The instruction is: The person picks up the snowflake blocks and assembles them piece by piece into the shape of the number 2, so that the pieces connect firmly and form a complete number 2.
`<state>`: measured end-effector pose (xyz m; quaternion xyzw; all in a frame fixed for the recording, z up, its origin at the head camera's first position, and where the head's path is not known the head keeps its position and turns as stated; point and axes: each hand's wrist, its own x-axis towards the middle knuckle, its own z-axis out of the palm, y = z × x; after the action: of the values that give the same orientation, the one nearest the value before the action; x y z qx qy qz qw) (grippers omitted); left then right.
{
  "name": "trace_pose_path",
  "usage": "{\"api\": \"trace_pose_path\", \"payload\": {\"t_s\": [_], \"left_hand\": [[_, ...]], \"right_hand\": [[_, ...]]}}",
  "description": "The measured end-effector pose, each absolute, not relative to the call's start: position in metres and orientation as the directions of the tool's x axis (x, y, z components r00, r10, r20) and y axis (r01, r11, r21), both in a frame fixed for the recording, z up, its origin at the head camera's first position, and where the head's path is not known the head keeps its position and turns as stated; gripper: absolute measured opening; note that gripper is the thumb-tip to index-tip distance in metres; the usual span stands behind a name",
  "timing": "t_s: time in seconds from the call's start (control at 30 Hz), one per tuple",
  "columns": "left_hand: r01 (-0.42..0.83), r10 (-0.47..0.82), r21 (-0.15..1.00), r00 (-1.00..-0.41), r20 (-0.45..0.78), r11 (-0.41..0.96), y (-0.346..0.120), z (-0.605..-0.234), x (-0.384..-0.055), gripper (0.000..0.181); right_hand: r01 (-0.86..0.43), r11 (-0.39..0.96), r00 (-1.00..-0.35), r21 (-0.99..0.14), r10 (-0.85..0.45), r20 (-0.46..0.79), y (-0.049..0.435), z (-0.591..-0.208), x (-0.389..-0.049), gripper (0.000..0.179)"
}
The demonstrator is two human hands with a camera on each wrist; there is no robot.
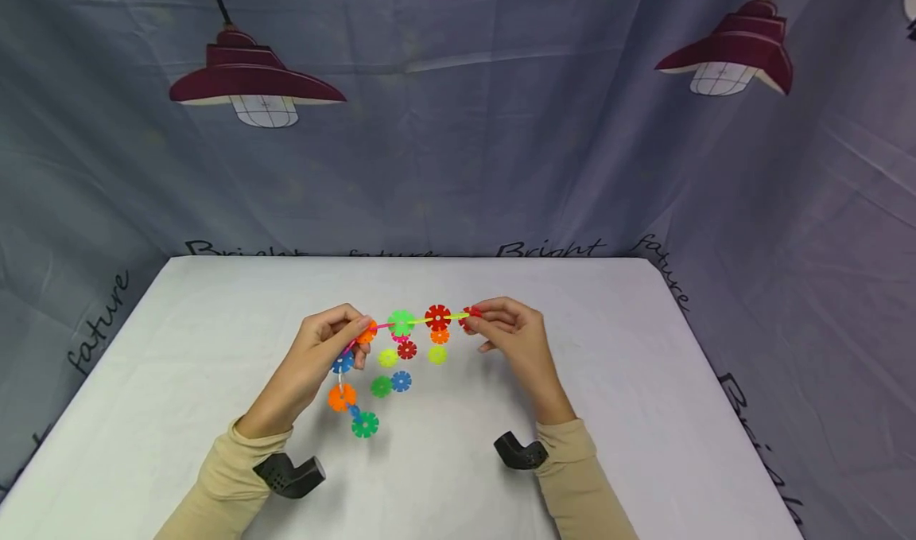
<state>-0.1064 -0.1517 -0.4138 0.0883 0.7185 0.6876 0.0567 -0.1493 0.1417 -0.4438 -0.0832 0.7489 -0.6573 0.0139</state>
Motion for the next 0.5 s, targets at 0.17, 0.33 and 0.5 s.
{"api": "trace_pose_path", "payload": {"t_s": [0.17, 0.33, 0.5], "left_hand": [[0.064, 0.208, 0.997, -0.977, 0.054, 0.04, -0.151, -0.414, -0.106, 0.026], [0.085, 0.209, 0.996, -0.975, 0.074, 0.041, -0.152, -0.414, -0.106, 0.026], [0.089, 0.19, 0.995, -0.978, 0.081, 0.039, -0.151, -0.414, -0.107, 0.026]], "right_hand": [[-0.14, -0.013, -0.983, -0.99, -0.115, 0.14, 0.159, -0.421, -0.144, 0.019], [-0.191, -0.017, -0.97, -0.982, -0.15, 0.191, 0.155, -0.416, -0.141, 0.019], [-0.195, 0.007, -0.977, -0.981, -0.088, 0.193, 0.154, -0.418, -0.14, 0.02]]}}
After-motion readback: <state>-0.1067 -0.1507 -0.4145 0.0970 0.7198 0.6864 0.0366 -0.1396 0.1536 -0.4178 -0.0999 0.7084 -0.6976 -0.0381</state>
